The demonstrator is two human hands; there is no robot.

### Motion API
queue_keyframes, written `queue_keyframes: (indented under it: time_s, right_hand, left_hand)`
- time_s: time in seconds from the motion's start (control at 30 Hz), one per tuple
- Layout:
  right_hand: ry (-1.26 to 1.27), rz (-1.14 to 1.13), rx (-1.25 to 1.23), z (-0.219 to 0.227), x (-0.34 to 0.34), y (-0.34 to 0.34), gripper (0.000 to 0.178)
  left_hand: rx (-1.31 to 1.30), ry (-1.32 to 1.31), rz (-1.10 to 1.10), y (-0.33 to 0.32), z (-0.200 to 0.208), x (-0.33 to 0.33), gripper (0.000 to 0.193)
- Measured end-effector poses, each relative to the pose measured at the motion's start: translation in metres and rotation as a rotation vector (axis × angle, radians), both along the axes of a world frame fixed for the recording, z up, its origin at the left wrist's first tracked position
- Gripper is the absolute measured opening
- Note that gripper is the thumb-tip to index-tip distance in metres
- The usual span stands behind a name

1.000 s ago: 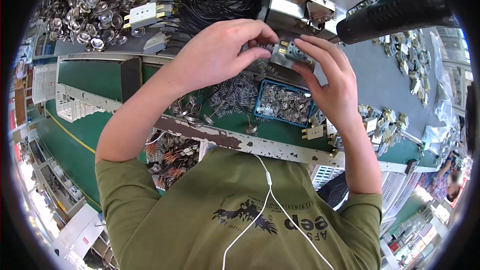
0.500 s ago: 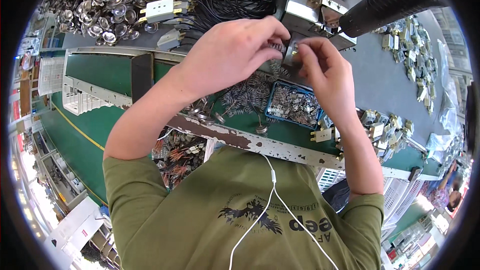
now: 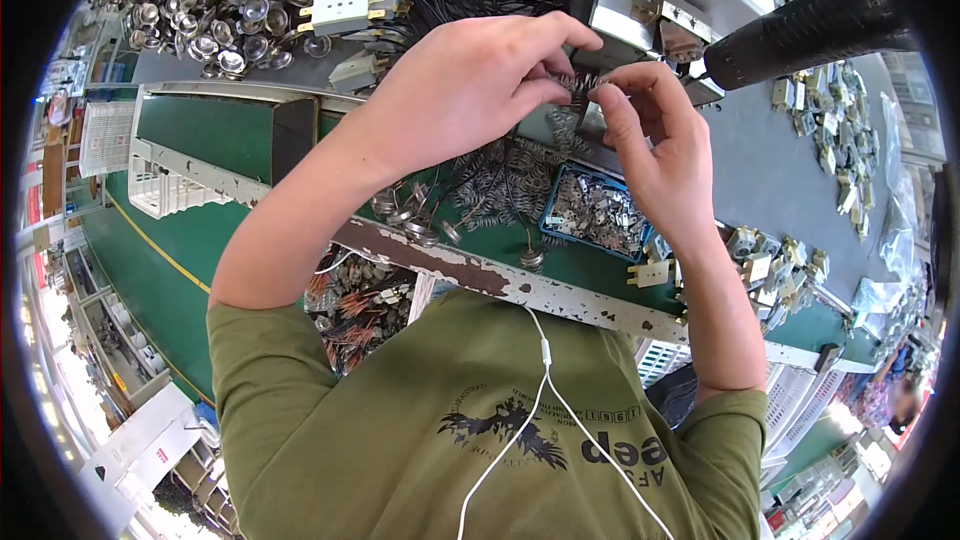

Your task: Assemble electronic components on an assembly line using an electric screwdriver and manual placement.

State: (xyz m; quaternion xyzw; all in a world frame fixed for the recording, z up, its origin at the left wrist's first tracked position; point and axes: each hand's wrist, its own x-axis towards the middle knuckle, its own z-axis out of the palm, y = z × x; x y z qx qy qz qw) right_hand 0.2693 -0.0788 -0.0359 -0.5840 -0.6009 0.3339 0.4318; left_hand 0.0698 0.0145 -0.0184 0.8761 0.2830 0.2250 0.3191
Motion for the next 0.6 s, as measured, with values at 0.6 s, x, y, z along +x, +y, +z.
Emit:
queue_keyframes:
  time_s: [0.6]
  right_hand:
    - [-0.200,0.094,0.265,0.007,0.000,0.006,0.024]
  left_hand:
    - [-0.198,0.009,-0.006,0.003,0.014,0.000,0.040]
